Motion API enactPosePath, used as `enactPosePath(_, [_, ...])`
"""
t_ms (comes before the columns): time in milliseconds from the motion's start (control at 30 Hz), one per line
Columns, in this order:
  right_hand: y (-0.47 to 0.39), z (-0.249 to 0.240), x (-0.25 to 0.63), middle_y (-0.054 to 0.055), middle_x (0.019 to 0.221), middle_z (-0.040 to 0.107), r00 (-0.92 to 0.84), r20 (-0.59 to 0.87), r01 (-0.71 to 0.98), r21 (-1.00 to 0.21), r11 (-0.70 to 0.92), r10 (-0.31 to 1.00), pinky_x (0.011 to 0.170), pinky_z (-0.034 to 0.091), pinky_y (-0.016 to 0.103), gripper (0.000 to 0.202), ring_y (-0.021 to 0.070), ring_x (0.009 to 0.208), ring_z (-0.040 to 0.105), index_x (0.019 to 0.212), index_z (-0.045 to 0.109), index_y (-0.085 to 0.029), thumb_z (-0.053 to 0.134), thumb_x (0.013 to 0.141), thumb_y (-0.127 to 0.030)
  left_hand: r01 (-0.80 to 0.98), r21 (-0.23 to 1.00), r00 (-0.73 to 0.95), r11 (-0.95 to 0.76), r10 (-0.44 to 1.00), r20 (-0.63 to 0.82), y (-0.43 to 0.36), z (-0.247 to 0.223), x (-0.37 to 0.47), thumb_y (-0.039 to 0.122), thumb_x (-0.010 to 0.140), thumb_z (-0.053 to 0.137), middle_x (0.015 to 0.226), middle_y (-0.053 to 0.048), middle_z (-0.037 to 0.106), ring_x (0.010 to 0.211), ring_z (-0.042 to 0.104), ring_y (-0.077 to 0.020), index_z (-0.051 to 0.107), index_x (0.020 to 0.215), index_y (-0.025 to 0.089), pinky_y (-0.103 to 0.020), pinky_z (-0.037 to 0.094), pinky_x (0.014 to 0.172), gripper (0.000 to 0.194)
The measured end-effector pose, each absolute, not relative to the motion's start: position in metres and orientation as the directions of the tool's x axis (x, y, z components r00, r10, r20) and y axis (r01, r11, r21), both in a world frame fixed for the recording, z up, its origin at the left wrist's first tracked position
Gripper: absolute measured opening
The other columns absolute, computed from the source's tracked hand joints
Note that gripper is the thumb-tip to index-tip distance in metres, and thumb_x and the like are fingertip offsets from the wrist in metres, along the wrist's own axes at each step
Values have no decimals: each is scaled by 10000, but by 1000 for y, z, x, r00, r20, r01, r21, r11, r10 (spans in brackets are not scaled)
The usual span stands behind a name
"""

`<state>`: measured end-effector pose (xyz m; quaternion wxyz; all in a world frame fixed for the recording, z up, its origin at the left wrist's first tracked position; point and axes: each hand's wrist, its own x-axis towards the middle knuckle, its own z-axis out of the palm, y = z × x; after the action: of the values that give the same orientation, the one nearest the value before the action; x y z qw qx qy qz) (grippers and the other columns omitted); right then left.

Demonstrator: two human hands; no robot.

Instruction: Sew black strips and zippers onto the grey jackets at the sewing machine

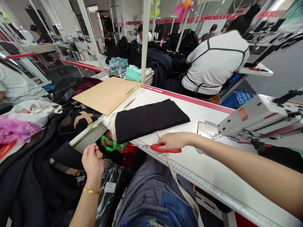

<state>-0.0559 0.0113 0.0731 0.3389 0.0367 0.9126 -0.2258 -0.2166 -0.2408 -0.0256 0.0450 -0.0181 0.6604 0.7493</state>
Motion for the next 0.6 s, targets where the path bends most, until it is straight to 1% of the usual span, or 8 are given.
enactPosePath(33, [14, 78, -55, 20, 610, 520, -791, -607, 231, -410, 882, -74, 501, 309, 245, 496, 122, 530, 428, 610, 479, -166, 328, 794, -602, -169, 966, -985, -194, 75, -157, -237, -28, -229, 378, 716, 588, 661, 75, 487, 391, 257, -5, 470, 771, 180, -156, 238, 405, 237])
enactPosePath(67, [17, 82, -55, 15, 607, 516, -817, -574, 243, -430, 870, -55, 497, 306, 241, 504, 119, 527, 422, 603, 466, -168, 337, 781, -622, -241, 949, -967, -205, 133, -218, -232, -31, -240, 400, 706, 597, 707, 60, 515, 389, 273, 0, 454, 768, 175, -154, 248, 401, 274])
enactPosePath(167, [22, 91, -60, 14, 629, 533, -875, -483, 288, -467, 836, 32, 487, 304, 231, 500, 117, 530, 436, 611, 452, -172, 346, 773, -634, -421, 901, -865, -101, 345, -366, -213, -47, -256, 556, 686, 574, 734, 2, 558, 373, 310, -12, 473, 798, 159, -170, 270, 377, 425])
enactPosePath(233, [25, 92, -64, 21, 637, 555, -888, -448, 317, -438, 841, 102, 481, 304, 232, 480, 124, 531, 458, 617, 458, -173, 336, 791, -604, -501, 865, -767, -30, 479, -427, -205, -58, -259, 626, 657, 558, 691, 3, 554, 359, 292, -14, 497, 822, 156, -170, 270, 367, 501])
enactPosePath(267, [26, 91, -65, 24, 636, 563, -893, -432, 323, -415, 851, 129, 482, 306, 233, 469, 128, 532, 469, 618, 463, -174, 333, 800, -586, -524, 852, -721, 1, 531, -444, -203, -62, -259, 623, 641, 578, 643, 18, 536, 354, 278, -13, 509, 818, 155, -165, 262, 363, 505])
enactPosePath(333, [27, 89, -66, 27, 632, 576, -902, -402, 317, -368, 874, 158, 489, 310, 238, 457, 135, 535, 486, 624, 478, -175, 330, 811, -566, -551, 832, -651, 58, 595, -472, -207, -68, -261, 532, 604, 675, 506, 60, 439, 344, 249, -14, 525, 758, 137, -150, 218, 348, 450])
enactPosePath(433, [30, 85, -63, 32, 644, 590, -907, -385, 311, -332, 891, 173, 490, 310, 244, 471, 145, 541, 502, 657, 510, -181, 314, 816, -578, -547, 834, -648, 72, 594, -476, -225, -69, -271, 351, 561, 765, 411, 108, 279, 333, 207, -9, 507, 650, 118, -136, 130, 329, 359])
enactPosePath(600, [28, 85, -58, 34, 668, 600, -907, -391, 308, -356, 882, 159, 493, 307, 243, 481, 146, 550, 517, 709, 538, -185, 268, 844, -560, -408, 893, -854, -190, 425, -299, -251, -59, -277, 421, 656, 675, 420, 122, 214, 341, 158, -9, 423, 651, 158, -129, 154, 336, 365])
